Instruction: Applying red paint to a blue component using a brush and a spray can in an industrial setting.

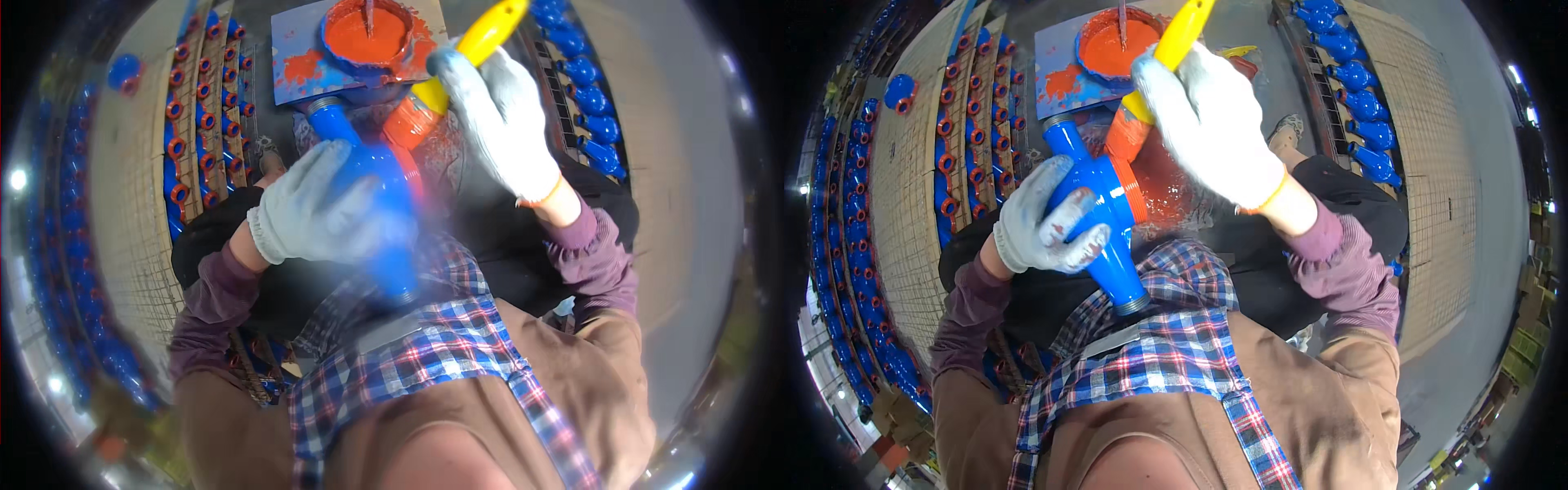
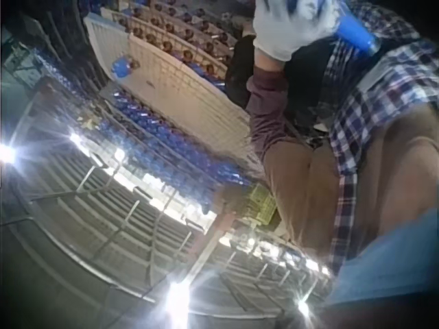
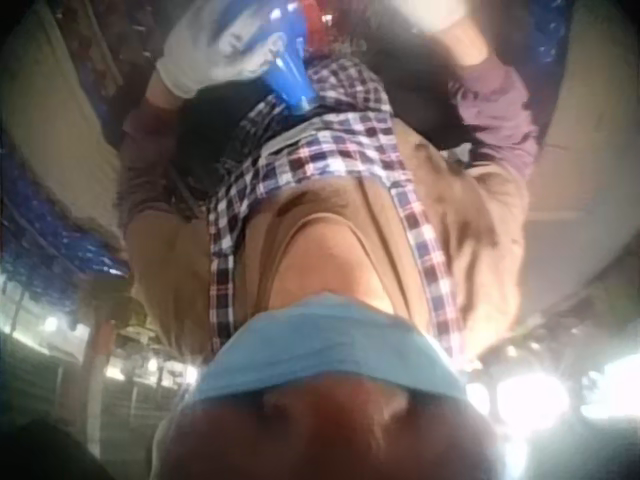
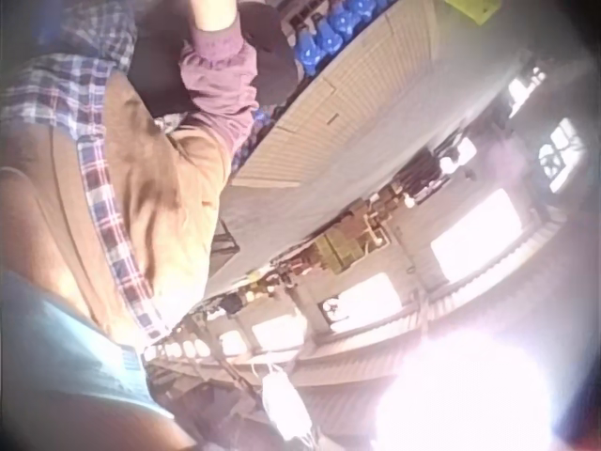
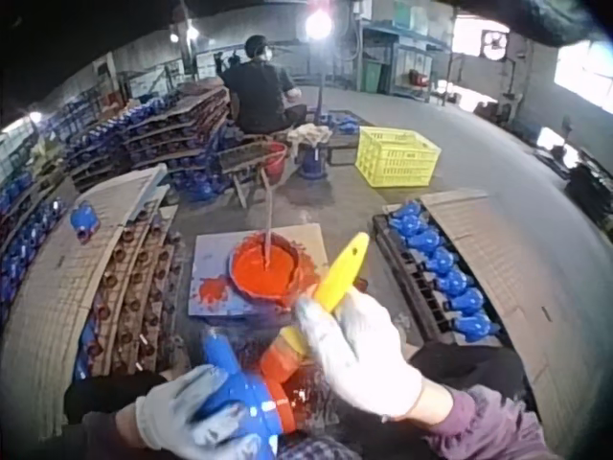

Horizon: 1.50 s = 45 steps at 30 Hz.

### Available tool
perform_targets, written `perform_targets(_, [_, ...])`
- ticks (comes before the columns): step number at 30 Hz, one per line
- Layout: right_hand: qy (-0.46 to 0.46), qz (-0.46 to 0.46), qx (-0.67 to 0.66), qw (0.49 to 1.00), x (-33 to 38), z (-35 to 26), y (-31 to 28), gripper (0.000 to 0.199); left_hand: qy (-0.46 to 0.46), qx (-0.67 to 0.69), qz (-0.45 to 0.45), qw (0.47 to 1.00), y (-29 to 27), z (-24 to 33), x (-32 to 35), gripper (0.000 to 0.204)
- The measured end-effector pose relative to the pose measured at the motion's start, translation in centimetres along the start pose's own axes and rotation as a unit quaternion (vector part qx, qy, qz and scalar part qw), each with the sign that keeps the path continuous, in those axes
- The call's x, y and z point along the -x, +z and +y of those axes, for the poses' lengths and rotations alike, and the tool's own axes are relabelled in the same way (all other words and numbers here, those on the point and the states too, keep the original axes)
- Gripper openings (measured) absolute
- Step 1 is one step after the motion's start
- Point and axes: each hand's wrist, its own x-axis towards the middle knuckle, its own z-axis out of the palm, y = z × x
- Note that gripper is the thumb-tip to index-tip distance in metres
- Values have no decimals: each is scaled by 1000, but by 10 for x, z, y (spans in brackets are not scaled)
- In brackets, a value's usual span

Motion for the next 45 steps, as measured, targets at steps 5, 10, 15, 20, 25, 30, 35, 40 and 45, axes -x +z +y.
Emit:
perform_targets(5, [-313, 124, 273, 901, 37, -5, -2, 24, -200, 60, 31, 977, 4, 11, 3, 73])
perform_targets(10, [-210, 18, 65, 975, 44, -15, -12, 26, -608, 128, 144, 770, 34, 52, -14, 88])
perform_targets(15, [-236, 8, 134, 962, 55, 7, -6, 33, -606, 645, 392, 252, 43, 36, -29, 44])
perform_targets(20, [-282, -72, 153, 944, 52, 5, -14, 34, -507, 756, 404, 89, 63, 13, -10, 57])
perform_targets(25, [-175, 20, 56, 983, 45, -9, -22, 16, -557, 714, 363, 218, 56, 10, 4, 44])
perform_targets(30, [-54, 117, 137, 982, -15, 19, -22, 18, -583, 487, 17, 650, 15, -10, -3, 56])
perform_targets(35, [47, -4, 173, 984, -69, 61, 0, 46, -436, 66, -162, 883, -7, -4, -26, 71])
perform_targets(40, [80, -106, 152, 979, -56, 64, 25, 49, -287, -82, -299, 906, -9, -6, -33, 71])
perform_targets(45, [-32, -40, 170, 984, -34, 41, 22, 30, -271, -67, -319, 906, -16, -9, -38, 71])
